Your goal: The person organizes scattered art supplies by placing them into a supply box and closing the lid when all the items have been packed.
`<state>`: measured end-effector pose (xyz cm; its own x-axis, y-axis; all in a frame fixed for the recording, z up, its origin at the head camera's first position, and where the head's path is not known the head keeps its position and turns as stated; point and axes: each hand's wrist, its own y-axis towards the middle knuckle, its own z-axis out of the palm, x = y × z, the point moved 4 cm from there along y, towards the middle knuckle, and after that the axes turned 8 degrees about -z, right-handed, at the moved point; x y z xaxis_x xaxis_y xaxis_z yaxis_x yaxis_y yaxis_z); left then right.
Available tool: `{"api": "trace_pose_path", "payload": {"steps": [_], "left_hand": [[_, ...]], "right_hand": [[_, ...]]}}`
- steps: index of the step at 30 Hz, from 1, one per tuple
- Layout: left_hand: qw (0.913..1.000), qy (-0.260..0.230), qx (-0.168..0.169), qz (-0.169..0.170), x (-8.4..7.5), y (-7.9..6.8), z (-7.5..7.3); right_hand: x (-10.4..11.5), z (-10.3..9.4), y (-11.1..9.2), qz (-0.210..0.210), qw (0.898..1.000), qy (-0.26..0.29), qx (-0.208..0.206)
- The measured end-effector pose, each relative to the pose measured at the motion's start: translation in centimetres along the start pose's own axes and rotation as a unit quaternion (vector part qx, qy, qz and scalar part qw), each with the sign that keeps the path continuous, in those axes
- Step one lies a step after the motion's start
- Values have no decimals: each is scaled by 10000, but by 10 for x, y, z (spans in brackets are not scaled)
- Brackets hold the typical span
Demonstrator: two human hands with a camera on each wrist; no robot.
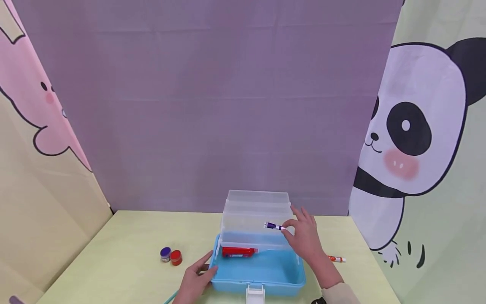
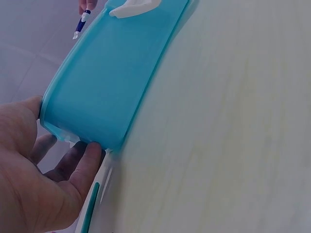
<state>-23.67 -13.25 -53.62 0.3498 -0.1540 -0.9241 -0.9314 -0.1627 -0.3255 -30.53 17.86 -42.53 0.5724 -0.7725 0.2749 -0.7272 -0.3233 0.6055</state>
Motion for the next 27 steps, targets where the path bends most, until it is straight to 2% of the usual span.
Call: {"api": "trace_pose_path", "payload": {"steps": [8,16,21,27], "left_hand": [[9999,84,-70,3,1,-1,0],[9999,78,-98,-8,-2,-1,1],[9999,154,-24,28,-2,1,0],[10000,36,-5,37,0,0,1]], "right_hand": [[3,1,-2,-27,10000,56,60],[2,-6,-1,-158,9997,146,-106],[-5,-14,-3,-35,9998,160,-131],[-16,-18,-11,143,9998,108,55]]}}
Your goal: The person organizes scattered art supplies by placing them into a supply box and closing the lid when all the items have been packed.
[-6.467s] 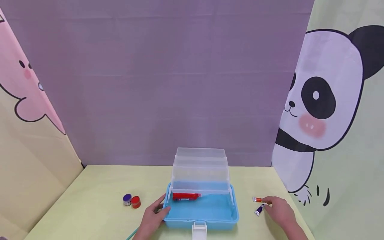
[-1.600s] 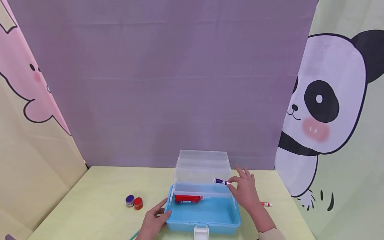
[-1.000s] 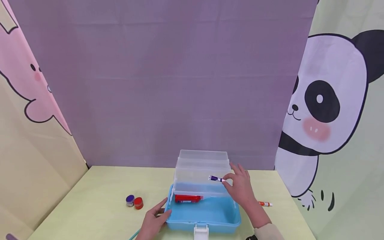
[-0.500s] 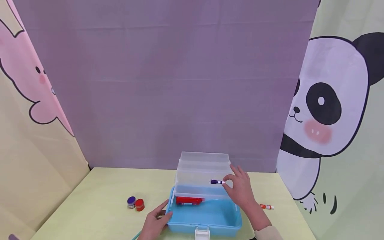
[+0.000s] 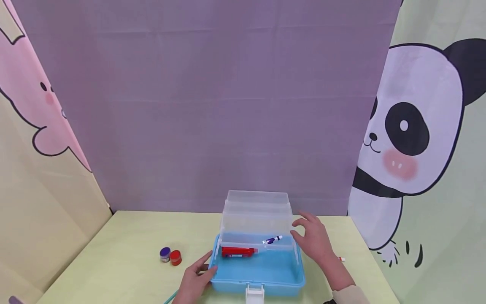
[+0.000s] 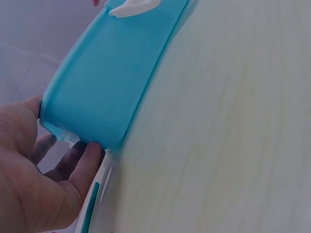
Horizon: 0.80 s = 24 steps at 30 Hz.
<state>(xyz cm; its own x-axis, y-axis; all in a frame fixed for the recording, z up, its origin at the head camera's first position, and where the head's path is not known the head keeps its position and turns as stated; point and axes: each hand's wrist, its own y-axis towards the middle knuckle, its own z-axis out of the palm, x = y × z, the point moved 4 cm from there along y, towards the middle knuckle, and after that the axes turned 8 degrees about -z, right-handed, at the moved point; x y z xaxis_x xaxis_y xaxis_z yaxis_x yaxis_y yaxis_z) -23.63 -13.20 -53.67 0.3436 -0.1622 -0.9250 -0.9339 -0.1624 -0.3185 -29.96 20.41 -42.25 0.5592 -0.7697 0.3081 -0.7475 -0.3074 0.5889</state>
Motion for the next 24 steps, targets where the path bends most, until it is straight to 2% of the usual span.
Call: {"api": "trace_pose_path", "payload": {"steps": [7,13,18,24], "left_hand": [[10000,60,10,-1,-2,3,-1],[9999,-18,97,-71,1,6,4],[9999,28,151,-29,-2,6,5],[9998,137,46,-106,-3,3,2]], "right_hand": [[-19,-2,-5,56,9996,-182,189],[-39,-13,-11,-75,9989,-383,253],[-57,-23,-14,12,9974,-532,478],[-75,-25,-25,257,9939,-574,909]]}}
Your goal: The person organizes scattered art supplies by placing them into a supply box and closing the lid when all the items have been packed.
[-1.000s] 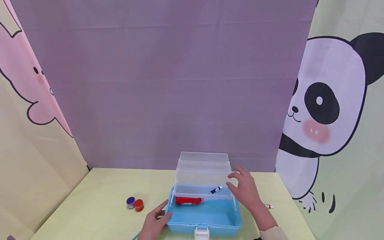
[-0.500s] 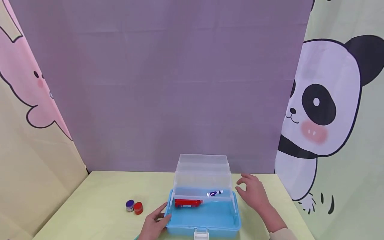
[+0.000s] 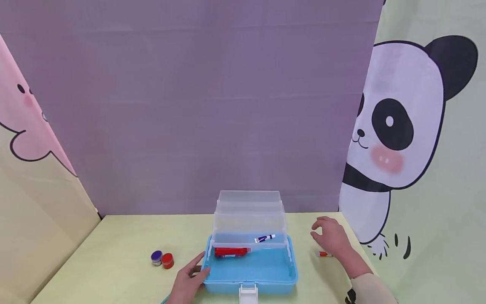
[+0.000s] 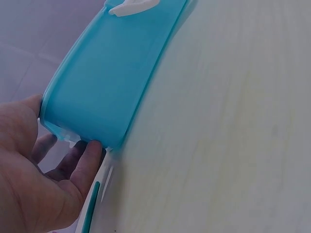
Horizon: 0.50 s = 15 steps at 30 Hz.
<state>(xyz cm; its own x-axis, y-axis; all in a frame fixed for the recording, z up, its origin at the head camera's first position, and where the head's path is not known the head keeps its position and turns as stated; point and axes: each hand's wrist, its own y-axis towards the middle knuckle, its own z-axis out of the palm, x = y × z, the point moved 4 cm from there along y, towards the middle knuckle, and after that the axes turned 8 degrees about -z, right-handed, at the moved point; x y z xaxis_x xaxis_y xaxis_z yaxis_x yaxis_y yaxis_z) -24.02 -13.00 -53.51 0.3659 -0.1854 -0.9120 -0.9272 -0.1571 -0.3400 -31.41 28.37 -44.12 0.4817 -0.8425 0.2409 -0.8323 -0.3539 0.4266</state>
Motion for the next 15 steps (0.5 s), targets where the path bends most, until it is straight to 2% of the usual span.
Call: {"api": "trace_pose_path", "payload": {"steps": [4,9,15], "left_hand": [[9999,-26,6,103,-2,-1,-2],[9999,-51,-117,18,-1,-1,-3],[10000,-10,-81,-2,-1,-2,-1]], "right_hand": [[-11,-1,-2,-17,10000,24,93],[-32,4,-5,-34,9997,-31,223],[-54,6,-19,318,9979,-50,566]]}}
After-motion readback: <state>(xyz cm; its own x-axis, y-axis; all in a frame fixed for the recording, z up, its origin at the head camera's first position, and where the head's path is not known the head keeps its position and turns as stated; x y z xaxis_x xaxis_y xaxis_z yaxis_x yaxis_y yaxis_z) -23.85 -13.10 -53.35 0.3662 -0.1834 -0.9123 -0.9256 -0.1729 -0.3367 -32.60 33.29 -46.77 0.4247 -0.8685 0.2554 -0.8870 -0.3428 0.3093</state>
